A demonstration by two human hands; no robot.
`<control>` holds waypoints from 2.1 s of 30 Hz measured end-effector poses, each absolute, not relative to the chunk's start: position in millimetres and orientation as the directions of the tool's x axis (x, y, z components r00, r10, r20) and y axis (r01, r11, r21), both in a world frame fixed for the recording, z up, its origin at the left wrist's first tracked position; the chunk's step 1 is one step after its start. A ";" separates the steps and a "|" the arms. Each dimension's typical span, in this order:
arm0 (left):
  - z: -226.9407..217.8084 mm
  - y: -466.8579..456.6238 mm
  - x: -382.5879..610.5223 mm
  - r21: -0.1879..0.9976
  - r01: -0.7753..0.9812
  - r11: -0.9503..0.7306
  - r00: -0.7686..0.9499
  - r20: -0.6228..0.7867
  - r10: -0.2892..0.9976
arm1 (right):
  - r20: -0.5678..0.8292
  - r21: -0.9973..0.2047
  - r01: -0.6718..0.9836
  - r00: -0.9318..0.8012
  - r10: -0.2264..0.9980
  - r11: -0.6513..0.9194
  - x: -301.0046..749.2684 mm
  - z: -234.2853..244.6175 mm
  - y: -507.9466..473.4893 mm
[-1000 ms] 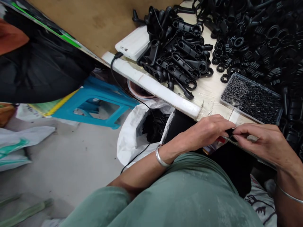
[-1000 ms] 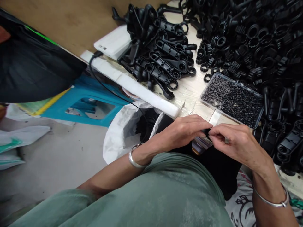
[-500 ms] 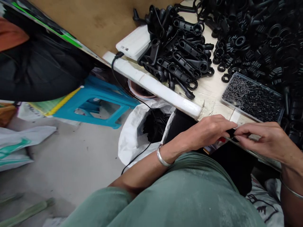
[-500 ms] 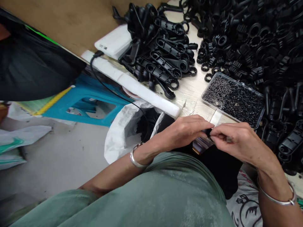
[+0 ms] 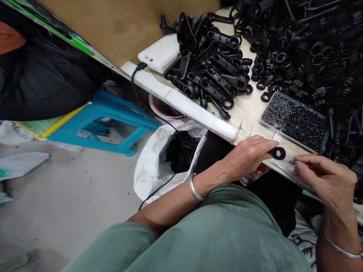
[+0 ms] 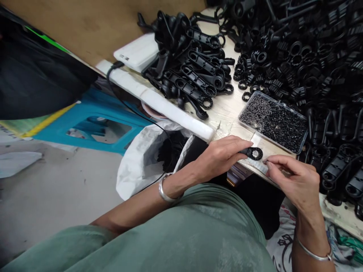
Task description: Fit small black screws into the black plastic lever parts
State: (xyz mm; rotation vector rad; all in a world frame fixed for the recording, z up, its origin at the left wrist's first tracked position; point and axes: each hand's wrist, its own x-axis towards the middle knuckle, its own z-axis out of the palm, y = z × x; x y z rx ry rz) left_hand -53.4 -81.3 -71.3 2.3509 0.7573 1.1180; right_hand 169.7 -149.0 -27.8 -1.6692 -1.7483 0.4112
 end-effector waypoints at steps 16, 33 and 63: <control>-70.5 -79.1 -52.6 0.584 0.263 -0.768 0.565 0.552 0.613 | 0.384 -0.525 0.750 -0.215 0.898 0.404 145.9 -26.3 -125.7; -69.7 -78.6 -54.0 0.622 0.254 -0.741 0.627 0.477 0.616 | 0.162 -0.552 0.741 -0.354 0.921 0.382 149.7 -9.2 -106.7; -73.4 -87.0 -50.3 0.609 0.276 -0.743 0.589 0.504 0.632 | 0.181 -0.705 0.709 0.189 0.965 -0.007 141.5 -29.9 -149.6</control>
